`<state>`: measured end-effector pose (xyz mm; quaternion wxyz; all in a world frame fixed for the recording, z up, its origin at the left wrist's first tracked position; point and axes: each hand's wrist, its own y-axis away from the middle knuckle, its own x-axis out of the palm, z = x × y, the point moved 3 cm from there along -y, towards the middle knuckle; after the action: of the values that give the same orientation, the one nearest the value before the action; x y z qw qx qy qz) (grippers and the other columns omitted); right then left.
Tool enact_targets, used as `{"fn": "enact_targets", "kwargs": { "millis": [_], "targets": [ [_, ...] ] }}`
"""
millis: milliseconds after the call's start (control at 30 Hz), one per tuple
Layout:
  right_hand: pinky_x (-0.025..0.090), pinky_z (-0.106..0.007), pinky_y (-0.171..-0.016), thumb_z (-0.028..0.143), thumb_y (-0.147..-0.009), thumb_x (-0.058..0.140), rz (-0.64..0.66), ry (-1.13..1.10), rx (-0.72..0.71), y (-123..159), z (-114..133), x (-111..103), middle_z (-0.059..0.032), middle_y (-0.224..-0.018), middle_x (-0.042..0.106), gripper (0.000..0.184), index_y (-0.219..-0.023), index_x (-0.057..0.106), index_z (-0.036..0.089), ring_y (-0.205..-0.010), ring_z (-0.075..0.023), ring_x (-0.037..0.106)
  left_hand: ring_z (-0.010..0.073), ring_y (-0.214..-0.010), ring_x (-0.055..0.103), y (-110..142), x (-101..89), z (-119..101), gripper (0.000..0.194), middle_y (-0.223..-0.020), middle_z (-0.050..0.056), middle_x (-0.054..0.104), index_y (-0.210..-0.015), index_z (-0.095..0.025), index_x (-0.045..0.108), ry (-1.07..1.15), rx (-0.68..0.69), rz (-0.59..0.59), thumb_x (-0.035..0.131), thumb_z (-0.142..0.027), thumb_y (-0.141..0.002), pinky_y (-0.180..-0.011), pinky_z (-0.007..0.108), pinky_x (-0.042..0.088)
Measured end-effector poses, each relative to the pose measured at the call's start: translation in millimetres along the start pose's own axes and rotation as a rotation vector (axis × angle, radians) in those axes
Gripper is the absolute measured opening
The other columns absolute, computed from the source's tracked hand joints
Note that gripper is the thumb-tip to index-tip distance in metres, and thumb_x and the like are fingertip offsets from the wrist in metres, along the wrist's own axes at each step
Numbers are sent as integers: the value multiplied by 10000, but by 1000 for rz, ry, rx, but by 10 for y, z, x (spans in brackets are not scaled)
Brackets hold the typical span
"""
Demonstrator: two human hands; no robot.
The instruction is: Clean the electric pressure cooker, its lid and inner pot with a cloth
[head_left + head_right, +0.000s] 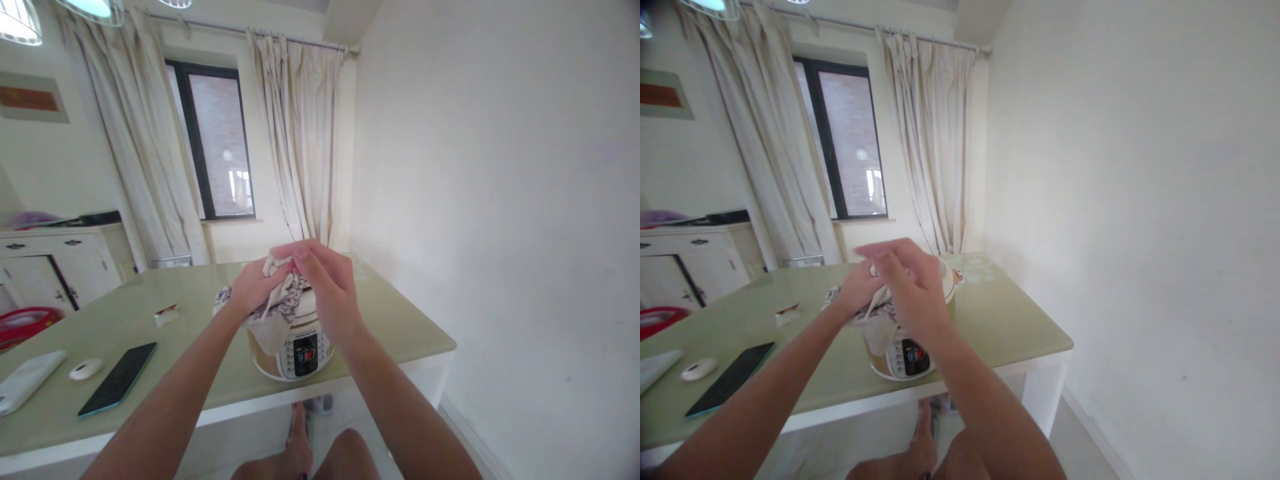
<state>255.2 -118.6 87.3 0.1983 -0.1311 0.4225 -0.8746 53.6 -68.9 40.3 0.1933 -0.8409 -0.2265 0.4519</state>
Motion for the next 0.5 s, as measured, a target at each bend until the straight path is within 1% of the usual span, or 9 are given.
{"fn": "enact_targets", "kwargs": {
  "millis": [33, 67, 133, 200, 233, 267, 333, 400, 500],
  "targets": [
    [551, -359, -926, 411, -1033, 617, -45, 166, -46, -260, -222, -69, -43, -1021, 787, 246, -987, 796, 249, -994, -208, 718, 305, -928, 709, -10, -15, 40, 617, -974, 96, 803, -1033, -203, 780, 25, -4, -2, 517, -740, -878, -822, 368, 510],
    [536, -359, -944, 378, -1027, 628, -54, 347, -59, -464, -473, -127, -52, -1049, 783, 220, -1005, 793, 235, -1004, -208, 707, 303, -912, 708, -26, -32, 93, 637, -953, 93, 804, -1010, -189, 776, 51, -20, -5, 519, -753, -861, -823, 366, 515],
    [490, -382, -1032, 320, -1053, 594, 94, 618, -29, -714, -985, -191, -83, -1119, 785, 227, -1069, 786, 201, -1092, -223, 694, 305, -901, 712, -74, -69, 232, 680, -936, 93, 810, -996, -168, 770, 112, -68, -25, 540, -780, -811, -834, 365, 527],
    [454, -409, -1077, 356, -1083, 561, 276, 784, 1, -799, -1388, -231, -101, -1186, 779, 274, -1128, 781, 198, -1160, -248, 677, 311, -939, 723, -144, -96, 396, 717, -979, 98, 820, -1039, -160, 767, 162, -111, -42, 573, -790, -758, -870, 362, 539],
    [447, -408, -1081, 378, -1094, 544, 358, 817, 15, -803, -1531, -243, -100, -1205, 776, 297, -1153, 778, 206, -1177, -252, 673, 314, -962, 727, -186, -105, 479, 728, -1002, 103, 822, -1049, -158, 765, 176, -129, -45, 584, -792, -740, -885, 361, 543],
    [448, -398, -1075, 400, -1107, 519, 422, 820, 30, -796, -1636, -252, -95, -1217, 774, 322, -1175, 774, 216, -1183, -249, 673, 316, -977, 729, -232, -110, 560, 726, -1011, 106, 823, -1038, -160, 763, 180, -147, -46, 592, -794, -728, -891, 359, 548],
    [456, -371, -1058, 428, -1129, 453, 487, 763, 54, -769, -1750, -267, -85, -1226, 771, 377, -1220, 763, 234, -1184, -235, 675, 314, -967, 734, -336, -118, 718, 686, -968, 104, 820, -965, -176, 756, 153, -194, -60, 603, -796, -716, -864, 356, 560],
    [455, -359, -1058, 457, -1139, 408, 494, 697, 55, -750, -1787, -278, -82, -1246, 761, 421, -1263, 748, 242, -1199, -229, 666, 314, -928, 740, -456, -125, 859, 630, -877, 103, 807, -871, -196, 738, 101, -244, -92, 617, -793, -709, -823, 364, 570],
    [444, -358, -1069, 485, -1133, 415, 489, 676, 44, -739, -1799, -287, -81, -1268, 744, 427, -1287, 736, 249, -1211, -228, 652, 325, -887, 744, -646, -116, 1018, 571, -756, 109, 775, -788, -208, 715, 67, -279, -130, 624, -769, -733, -797, 394, 585]
  ]
}}
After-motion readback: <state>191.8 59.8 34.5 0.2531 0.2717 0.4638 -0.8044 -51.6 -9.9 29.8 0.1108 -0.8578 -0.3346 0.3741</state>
